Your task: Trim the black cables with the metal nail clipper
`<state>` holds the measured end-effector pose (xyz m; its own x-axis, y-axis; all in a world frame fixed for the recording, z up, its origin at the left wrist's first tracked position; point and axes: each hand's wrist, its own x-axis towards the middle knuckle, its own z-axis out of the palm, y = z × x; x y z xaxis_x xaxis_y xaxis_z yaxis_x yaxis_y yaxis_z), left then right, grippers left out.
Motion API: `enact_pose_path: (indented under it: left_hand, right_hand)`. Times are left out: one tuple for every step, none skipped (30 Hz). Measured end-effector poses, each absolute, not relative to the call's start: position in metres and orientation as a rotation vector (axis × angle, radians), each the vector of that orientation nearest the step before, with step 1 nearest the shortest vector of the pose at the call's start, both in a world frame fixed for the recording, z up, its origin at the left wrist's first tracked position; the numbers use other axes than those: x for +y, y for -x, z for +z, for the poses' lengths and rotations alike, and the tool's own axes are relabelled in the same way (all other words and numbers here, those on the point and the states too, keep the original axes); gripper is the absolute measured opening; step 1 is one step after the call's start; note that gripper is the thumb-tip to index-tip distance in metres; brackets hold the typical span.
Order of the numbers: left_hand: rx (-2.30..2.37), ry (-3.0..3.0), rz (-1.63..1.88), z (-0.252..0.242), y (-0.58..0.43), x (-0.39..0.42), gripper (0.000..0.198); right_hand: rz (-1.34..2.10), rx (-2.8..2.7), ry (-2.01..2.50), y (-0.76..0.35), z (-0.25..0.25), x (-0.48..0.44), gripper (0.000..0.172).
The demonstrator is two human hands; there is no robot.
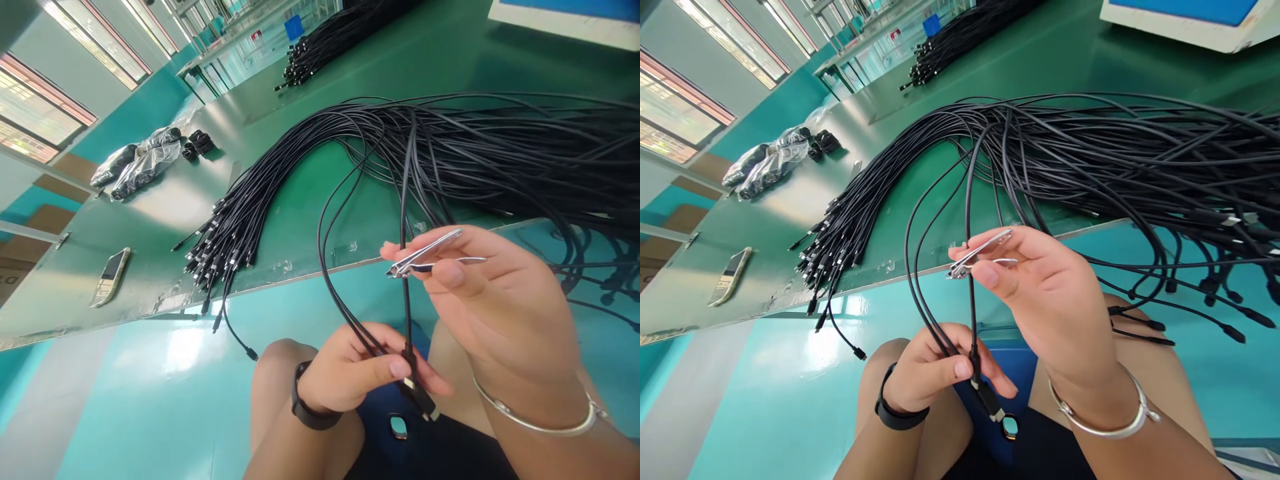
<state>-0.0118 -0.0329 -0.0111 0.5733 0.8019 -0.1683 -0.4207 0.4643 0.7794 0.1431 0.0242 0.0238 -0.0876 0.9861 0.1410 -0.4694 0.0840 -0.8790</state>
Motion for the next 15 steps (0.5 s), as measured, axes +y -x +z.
enact_pose_path:
  left_hand:
    - [0.616,-0.724,0.876,-0.009,0.01,-0.035,0.023]
    - [0.659,-0.692,0.964,-0.006,0.007,-0.037,0.021]
    - [0.705,-0.667,1.056,-0.003,0.005,-0.04,0.02]
    - [0.756,-0.662,1.144,0.001,0.003,-0.042,0.018]
    - [0.818,-0.678,1.221,0.005,0.002,-0.044,0.017]
    - [0.883,-0.713,1.275,0.008,0.002,-0.046,0.015]
    - [0.95,-0.755,1.307,0.01,0.002,-0.048,0.014]
    - [1.011,-0.795,1.322,0.012,0.003,-0.049,0.013]
    - [1.06,-0.83,1.322,0.012,0.004,-0.05,0.012]
    - [1.094,-0.856,1.319,0.012,0.005,-0.05,0.012]
    - [1.115,-0.868,1.315,0.012,0.006,-0.051,0.012]
    - [1.127,-0.869,1.313,0.011,0.007,-0.051,0.012]
    - [1.137,-0.862,1.31,0.01,0.007,-0.05,0.012]
    - [1.143,-0.855,1.308,0.01,0.007,-0.05,0.012]
    - [1.153,-0.848,1.308,0.01,0.007,-0.05,0.012]
  right_hand:
    - [1.414,-0.989,0.695,-0.144,0.024,0.024,0.008]
    - [1.43,-1.002,0.674,-0.144,0.025,0.023,0.008]
    - [1.452,-1.016,0.649,-0.145,0.025,0.022,0.009]
    - [1.484,-1.029,0.628,-0.145,0.025,0.021,0.01]
    - [1.525,-1.038,0.618,-0.144,0.025,0.02,0.011]
    - [1.567,-1.039,0.619,-0.143,0.025,0.019,0.012]
    - [1.606,-1.03,0.625,-0.141,0.025,0.017,0.012]
    - [1.644,-1.009,0.639,-0.139,0.024,0.016,0.012]
    - [1.675,-0.976,0.655,-0.135,0.024,0.014,0.01]
    - [1.699,-0.939,0.663,-0.132,0.023,0.012,0.007]
    - [1.721,-0.902,0.666,-0.129,0.023,0.011,0.005]
    - [1.741,-0.868,0.671,-0.126,0.022,0.009,0.005]
    - [1.757,-0.84,0.677,-0.123,0.022,0.007,0.005]
    - [1.764,-0.821,0.684,-0.122,0.022,0.005,0.005]
    - [1.763,-0.814,0.688,-0.12,0.021,0.003,0.006]
